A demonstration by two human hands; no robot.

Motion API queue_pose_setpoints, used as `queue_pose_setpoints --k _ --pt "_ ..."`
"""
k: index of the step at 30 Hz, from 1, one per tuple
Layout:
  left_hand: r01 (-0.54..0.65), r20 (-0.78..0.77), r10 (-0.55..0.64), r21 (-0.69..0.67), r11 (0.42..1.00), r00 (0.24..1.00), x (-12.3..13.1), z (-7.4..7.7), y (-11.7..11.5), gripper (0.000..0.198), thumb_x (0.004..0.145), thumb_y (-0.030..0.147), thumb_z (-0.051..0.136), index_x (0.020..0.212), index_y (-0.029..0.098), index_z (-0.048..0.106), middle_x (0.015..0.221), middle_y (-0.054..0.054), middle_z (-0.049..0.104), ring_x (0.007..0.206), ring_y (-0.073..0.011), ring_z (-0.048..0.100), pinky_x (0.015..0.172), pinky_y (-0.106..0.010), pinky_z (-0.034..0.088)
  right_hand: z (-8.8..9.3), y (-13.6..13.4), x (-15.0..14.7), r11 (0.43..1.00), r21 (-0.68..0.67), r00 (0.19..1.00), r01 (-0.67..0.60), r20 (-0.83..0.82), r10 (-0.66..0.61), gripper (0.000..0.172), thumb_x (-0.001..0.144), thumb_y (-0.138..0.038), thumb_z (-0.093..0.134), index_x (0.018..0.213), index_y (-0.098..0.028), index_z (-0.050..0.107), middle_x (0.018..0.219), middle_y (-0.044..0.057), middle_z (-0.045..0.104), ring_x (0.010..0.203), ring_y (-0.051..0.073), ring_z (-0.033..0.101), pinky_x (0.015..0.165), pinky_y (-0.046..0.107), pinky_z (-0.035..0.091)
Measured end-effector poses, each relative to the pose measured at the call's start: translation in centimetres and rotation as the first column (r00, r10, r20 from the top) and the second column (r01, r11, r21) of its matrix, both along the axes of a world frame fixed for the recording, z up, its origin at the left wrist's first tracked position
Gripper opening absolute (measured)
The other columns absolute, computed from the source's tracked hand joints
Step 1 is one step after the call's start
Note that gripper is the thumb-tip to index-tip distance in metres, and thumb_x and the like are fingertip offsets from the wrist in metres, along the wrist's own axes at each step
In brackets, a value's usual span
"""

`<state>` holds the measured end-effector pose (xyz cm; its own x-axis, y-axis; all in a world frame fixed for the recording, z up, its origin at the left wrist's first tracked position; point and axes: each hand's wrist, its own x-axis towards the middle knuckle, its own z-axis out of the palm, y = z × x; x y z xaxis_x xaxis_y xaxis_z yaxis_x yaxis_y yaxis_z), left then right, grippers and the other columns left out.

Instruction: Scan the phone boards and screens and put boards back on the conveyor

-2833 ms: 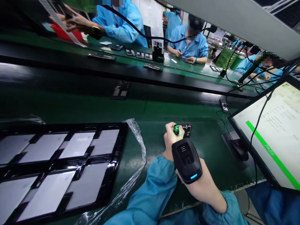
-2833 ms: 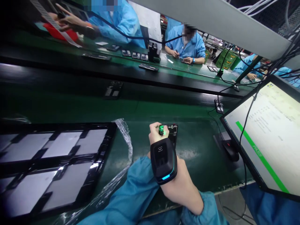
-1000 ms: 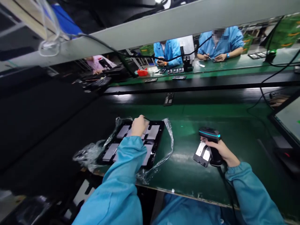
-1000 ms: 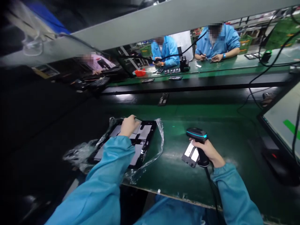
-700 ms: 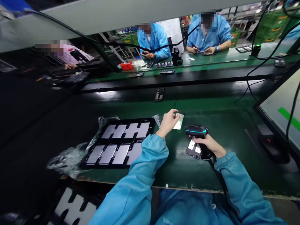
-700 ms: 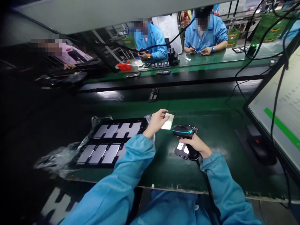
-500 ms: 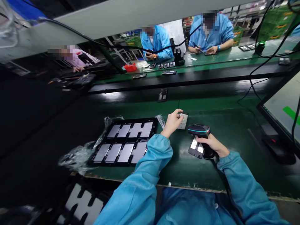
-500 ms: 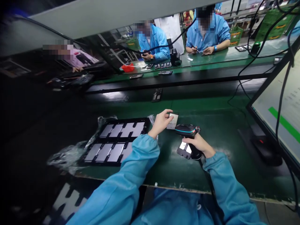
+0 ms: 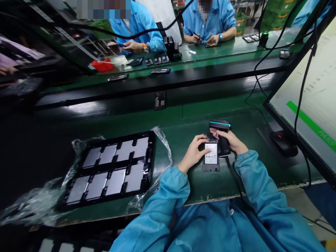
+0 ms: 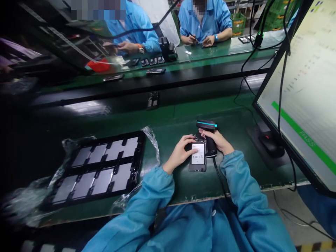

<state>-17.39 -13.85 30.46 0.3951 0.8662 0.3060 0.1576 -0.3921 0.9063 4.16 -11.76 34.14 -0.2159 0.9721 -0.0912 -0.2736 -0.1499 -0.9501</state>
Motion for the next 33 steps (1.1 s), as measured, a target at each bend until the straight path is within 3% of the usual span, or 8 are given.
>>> queue_pose_setpoints --k 5,9,12,18,24,29,31,33 --pt "-0.192 -0.239 0.186 -0.003 0.981 0.953 0.1 -0.7 -5.7 0.077 0.091 0.035 0.062 0.155 0.014 0.026 0.164 -0.022 0.019 0.155 -0.0347 0.006 0.125 -0.059 0.011 2.5 -3.5 1.6 0.997 0.0 0.997 0.074 -0.007 -0.074 0.037 0.072 -0.038 0.085 0.104 -0.022 0.076 0.129 0.009 0.07 0.13 0.031 0.058 0.117 0.052 0.038" --pt "-0.249 -0.099 0.231 -0.254 0.934 0.968 2.1 -0.8 -10.6 0.074 0.096 0.031 0.052 0.158 0.02 0.013 0.162 -0.018 0.029 0.151 -0.0277 0.026 0.124 -0.05 0.022 2.8 -8.5 2.7 0.981 -0.104 0.986 0.162 0.052 -0.157 0.036 0.072 -0.036 0.086 0.105 -0.023 0.076 0.127 0.009 0.071 0.127 0.034 0.059 0.11 0.057 0.046" --pt "-0.309 0.07 0.358 -0.368 0.877 0.931 3.9 -0.6 -10.1 0.069 0.092 0.028 0.058 0.152 0.019 0.026 0.149 -0.017 0.048 0.137 -0.0255 0.049 0.117 -0.045 0.037 1.8 -10.5 1.8 0.964 -0.153 0.976 0.216 0.01 -0.217 0.04 0.073 -0.037 0.085 0.109 -0.024 0.075 0.118 0.008 0.074 0.125 0.033 0.061 0.112 0.056 0.045" --pt "-0.257 0.206 0.335 -0.329 0.909 0.92 6.7 -0.2 3.7 0.055 0.083 0.021 0.066 0.135 0.012 0.051 0.13 -0.017 0.064 0.119 -0.0257 0.062 0.105 -0.04 0.048 1.0 -8.8 1.0 0.907 -0.176 0.898 0.383 -0.16 -0.411 0.04 0.07 -0.039 0.087 0.104 -0.023 0.075 0.128 0.01 0.069 0.131 0.038 0.056 0.11 0.06 0.046" --pt "-0.298 0.095 0.326 -0.227 0.927 0.941 8.5 6.6 19.5 0.066 0.077 0.022 0.074 0.135 0.005 0.049 0.132 -0.027 0.059 0.123 -0.0306 0.059 0.102 -0.041 0.047 1.3 -8.9 2.5 0.911 -0.134 0.895 0.391 -0.175 -0.41 0.029 0.075 -0.04 0.081 0.099 -0.024 0.076 0.133 0.012 0.066 0.134 0.039 0.054 0.111 0.059 0.046" --pt "-0.618 -0.042 0.622 -0.172 0.767 0.782 -0.7 9.7 23.7 0.085 0.079 0.02 0.067 0.146 -0.007 0.022 0.157 -0.042 -0.003 0.149 -0.0485 -0.007 0.11 -0.065 0.024 1.2 -9.3 2.2 0.921 -0.092 0.913 0.378 -0.126 -0.387 0.023 0.078 -0.044 0.078 0.097 -0.031 0.077 0.131 0.009 0.068 0.133 0.039 0.054 0.111 0.058 0.047" --pt "-0.765 -0.137 0.759 -0.239 0.599 0.637 -4.5 9.6 23.9 0.088 0.079 0.02 0.064 0.143 -0.012 0.014 0.152 -0.047 -0.007 0.145 -0.0517 -0.015 0.107 -0.071 0.016 1.3 -9.3 1.9 0.927 -0.097 0.922 0.363 -0.104 -0.372 0.024 0.076 -0.045 0.079 0.096 -0.031 0.077 0.131 0.009 0.068 0.132 0.039 0.055 0.11 0.058 0.047" --pt "-0.757 -0.128 0.757 -0.27 0.595 0.641 -6.7 9.3 23.5 0.082 0.08 0.019 0.059 0.139 -0.011 0.011 0.15 -0.045 -0.001 0.144 -0.0498 -0.015 0.108 -0.072 0.01 1.5 -9.3 1.5 0.93 -0.106 0.929 0.351 -0.088 -0.36 0.03 0.075 -0.046 0.081 0.099 -0.028 0.076 0.131 0.012 0.068 0.13 0.039 0.057 0.109 0.058 0.047"
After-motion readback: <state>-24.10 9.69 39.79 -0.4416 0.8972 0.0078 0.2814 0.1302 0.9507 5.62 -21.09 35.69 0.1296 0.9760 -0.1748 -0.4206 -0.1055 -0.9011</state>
